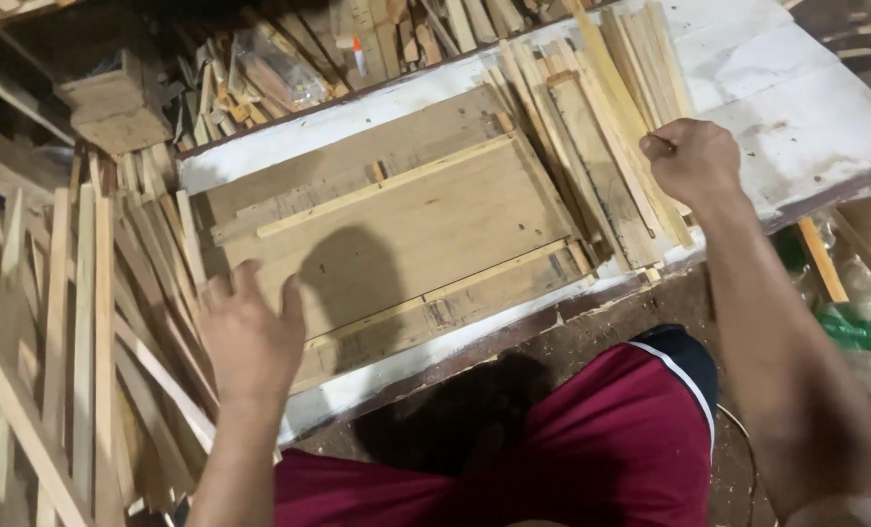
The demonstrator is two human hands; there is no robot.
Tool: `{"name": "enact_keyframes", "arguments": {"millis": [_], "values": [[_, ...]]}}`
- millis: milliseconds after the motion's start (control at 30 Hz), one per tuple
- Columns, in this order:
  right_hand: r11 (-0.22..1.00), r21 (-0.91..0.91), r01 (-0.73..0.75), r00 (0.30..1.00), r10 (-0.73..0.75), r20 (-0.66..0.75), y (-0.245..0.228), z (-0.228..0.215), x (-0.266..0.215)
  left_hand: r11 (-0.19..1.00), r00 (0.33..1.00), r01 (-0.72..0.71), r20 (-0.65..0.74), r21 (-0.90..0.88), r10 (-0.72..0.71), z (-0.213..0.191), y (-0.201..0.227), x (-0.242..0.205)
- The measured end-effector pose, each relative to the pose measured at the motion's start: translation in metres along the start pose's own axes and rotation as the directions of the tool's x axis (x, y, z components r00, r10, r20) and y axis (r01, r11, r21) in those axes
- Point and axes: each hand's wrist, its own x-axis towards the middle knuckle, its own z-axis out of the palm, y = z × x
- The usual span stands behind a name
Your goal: Arranging thin wooden strips into a jig to create a panel, including marking them with a pen.
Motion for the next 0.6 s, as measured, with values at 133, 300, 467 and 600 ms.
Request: {"name": "enact_keyframes", "arguments": {"millis": [133, 300, 467, 600], "values": [[0.95, 0.228, 0.215, 0.943, -0.263, 0.206, -0.096, -0.072, -0.064, 0.909, 1.0, 0.005, 0.006, -0.416, -0.003, -0.03, 0.042, 0.011], [0.565, 0.394, 0.725, 0.634, -0.771, -0.061, -0.132, -0.025, -0.095, 0.834, 0.996, 0.075, 0.081, -0.547, -0.036, -0.018, 0.051, 0.018], [0.494, 0.365, 0.789, 0.496, -0.863, 0.094, -0.163, -0.012, -0.105, 0.955, 0.908, 0.044, 0.411, -0.292, 0.084, 0.024, 0.018, 0.002], [0.485, 0.319, 0.814, 0.482, -0.871, 0.093, -0.164, 0.003, -0.114, 0.968, 0.902, -0.003, 0.418, -0.25, 0.111, 0.039, 0.0, -0.01]]}}
